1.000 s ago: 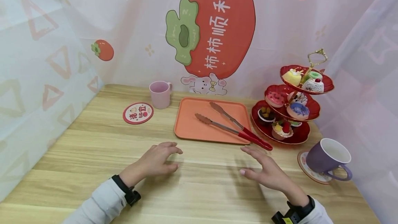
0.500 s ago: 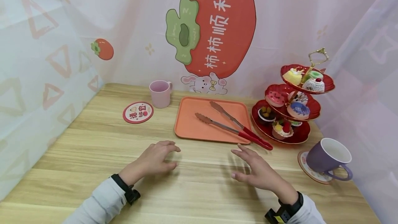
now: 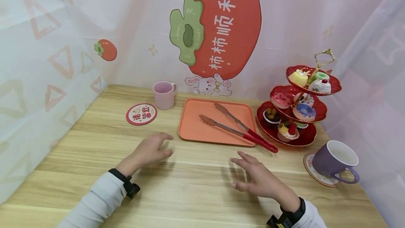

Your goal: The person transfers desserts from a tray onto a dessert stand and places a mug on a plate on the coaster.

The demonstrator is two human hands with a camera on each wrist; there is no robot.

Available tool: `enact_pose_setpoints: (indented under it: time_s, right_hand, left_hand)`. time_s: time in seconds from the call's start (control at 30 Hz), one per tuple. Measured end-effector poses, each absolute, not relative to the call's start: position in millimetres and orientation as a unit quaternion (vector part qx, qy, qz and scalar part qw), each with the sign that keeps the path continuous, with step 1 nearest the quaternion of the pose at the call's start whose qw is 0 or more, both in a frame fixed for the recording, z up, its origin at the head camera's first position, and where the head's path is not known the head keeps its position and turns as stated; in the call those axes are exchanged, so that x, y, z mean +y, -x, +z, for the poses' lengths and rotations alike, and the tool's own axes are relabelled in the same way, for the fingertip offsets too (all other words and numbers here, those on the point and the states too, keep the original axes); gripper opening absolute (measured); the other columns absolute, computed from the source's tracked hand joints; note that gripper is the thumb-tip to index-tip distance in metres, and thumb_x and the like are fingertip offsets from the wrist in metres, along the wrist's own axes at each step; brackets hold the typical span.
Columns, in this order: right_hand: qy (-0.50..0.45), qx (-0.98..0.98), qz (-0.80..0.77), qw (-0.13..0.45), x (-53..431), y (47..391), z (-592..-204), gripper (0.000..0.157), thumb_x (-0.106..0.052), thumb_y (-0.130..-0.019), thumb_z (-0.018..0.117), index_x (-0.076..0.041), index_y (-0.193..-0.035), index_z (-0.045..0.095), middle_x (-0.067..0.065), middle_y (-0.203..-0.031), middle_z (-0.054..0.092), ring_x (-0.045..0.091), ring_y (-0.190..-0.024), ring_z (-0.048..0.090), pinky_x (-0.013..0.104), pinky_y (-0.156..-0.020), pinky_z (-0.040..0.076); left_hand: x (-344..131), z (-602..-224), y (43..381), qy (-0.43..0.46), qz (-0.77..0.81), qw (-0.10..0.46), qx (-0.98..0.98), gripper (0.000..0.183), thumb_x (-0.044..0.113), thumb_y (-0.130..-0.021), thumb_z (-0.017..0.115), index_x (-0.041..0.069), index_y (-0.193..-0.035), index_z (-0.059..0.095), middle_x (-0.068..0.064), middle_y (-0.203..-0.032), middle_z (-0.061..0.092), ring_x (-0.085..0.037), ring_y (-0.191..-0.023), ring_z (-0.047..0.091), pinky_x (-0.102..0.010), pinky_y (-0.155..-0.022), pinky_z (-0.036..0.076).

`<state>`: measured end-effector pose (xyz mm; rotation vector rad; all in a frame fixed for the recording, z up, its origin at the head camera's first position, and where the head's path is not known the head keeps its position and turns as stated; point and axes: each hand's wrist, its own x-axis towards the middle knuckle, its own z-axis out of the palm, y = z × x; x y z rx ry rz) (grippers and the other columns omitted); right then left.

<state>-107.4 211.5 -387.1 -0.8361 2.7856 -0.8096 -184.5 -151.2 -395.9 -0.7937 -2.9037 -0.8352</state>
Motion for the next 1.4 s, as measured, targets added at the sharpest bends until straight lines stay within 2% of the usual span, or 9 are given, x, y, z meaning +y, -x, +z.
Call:
enact_pose_setpoints:
  time_s: [0.17,0.4,0.67,0.93,1.13,1.33,1.4]
  right_hand:
    - [0.273,0.922,-0.267,0.068,209,104,-386,0.065,-0.04,-0.08,0.071,-0.008,-0.134,0.05,0.021,-0.144,0.032,0.04,-0.129,0.03,0.061,-0.093,0.031]
    - [0.282,0.919,-0.268,0.072,207,100,-384,0.066,-0.042,-0.081,0.069,-0.007,-0.133,0.05,0.022,-0.143,0.032,0.04,-0.129,0.03,0.06,-0.093,0.031]
    - [0.278,0.918,-0.272,0.075,208,97,-386,0.067,-0.046,-0.08,0.069,-0.008,-0.133,0.051,0.021,-0.142,0.034,0.039,-0.128,0.031,0.06,-0.092,0.032]
    - [0.276,0.917,-0.278,0.078,210,95,-388,0.071,-0.053,-0.08,0.064,-0.008,-0.134,0.05,0.021,-0.143,0.033,0.039,-0.128,0.031,0.059,-0.092,0.033]
    - [0.28,0.914,-0.284,0.078,209,93,-388,0.069,-0.049,-0.081,0.066,-0.008,-0.134,0.05,0.021,-0.143,0.032,0.038,-0.128,0.031,0.059,-0.092,0.033]
    - [0.285,0.91,-0.289,0.086,207,93,-387,0.068,-0.048,-0.082,0.065,-0.008,-0.134,0.049,0.022,-0.143,0.031,0.038,-0.128,0.031,0.059,-0.091,0.033]
    - [0.285,0.909,-0.291,0.092,206,93,-387,0.068,-0.05,-0.083,0.063,-0.008,-0.134,0.049,0.022,-0.143,0.031,0.038,-0.128,0.031,0.059,-0.092,0.033]
  left_hand:
    - [-163,-393,196,0.172,-0.297,-0.006,-0.939,0.04,0.02,-0.082,0.067,-0.002,-0.115,0.06,-0.021,-0.114,0.059,-0.035,-0.098,0.057,-0.049,-0.08,0.045]
    - [-183,-386,216,0.067,-0.342,-0.023,-0.937,0.041,0.02,-0.085,0.063,-0.006,-0.116,0.058,-0.029,-0.115,0.055,-0.042,-0.105,0.053,-0.051,-0.083,0.042]
    - [-208,-387,235,-0.017,-0.363,-0.048,-0.93,0.051,0.027,-0.088,0.06,-0.01,-0.122,0.052,-0.028,-0.115,0.054,-0.037,-0.102,0.051,-0.046,-0.083,0.04]
    - [-226,-392,249,-0.064,-0.362,-0.025,-0.93,0.056,0.024,-0.088,0.056,-0.017,-0.124,0.044,-0.033,-0.119,0.048,-0.037,-0.098,0.046,-0.046,-0.082,0.04]
    - [-232,-394,259,-0.092,-0.37,-0.016,-0.924,0.051,0.019,-0.09,0.052,-0.02,-0.122,0.043,-0.031,-0.111,0.049,-0.036,-0.091,0.046,-0.043,-0.076,0.041]
    - [-232,-394,268,-0.13,-0.395,-0.023,-0.909,0.055,0.021,-0.092,0.05,-0.018,-0.129,0.037,-0.032,-0.12,0.045,-0.037,-0.101,0.044,-0.045,-0.085,0.04]
    - [-231,-395,270,-0.139,-0.394,-0.018,-0.908,0.055,0.021,-0.092,0.05,-0.018,-0.129,0.037,-0.032,-0.118,0.046,-0.037,-0.101,0.044,-0.045,-0.085,0.04]
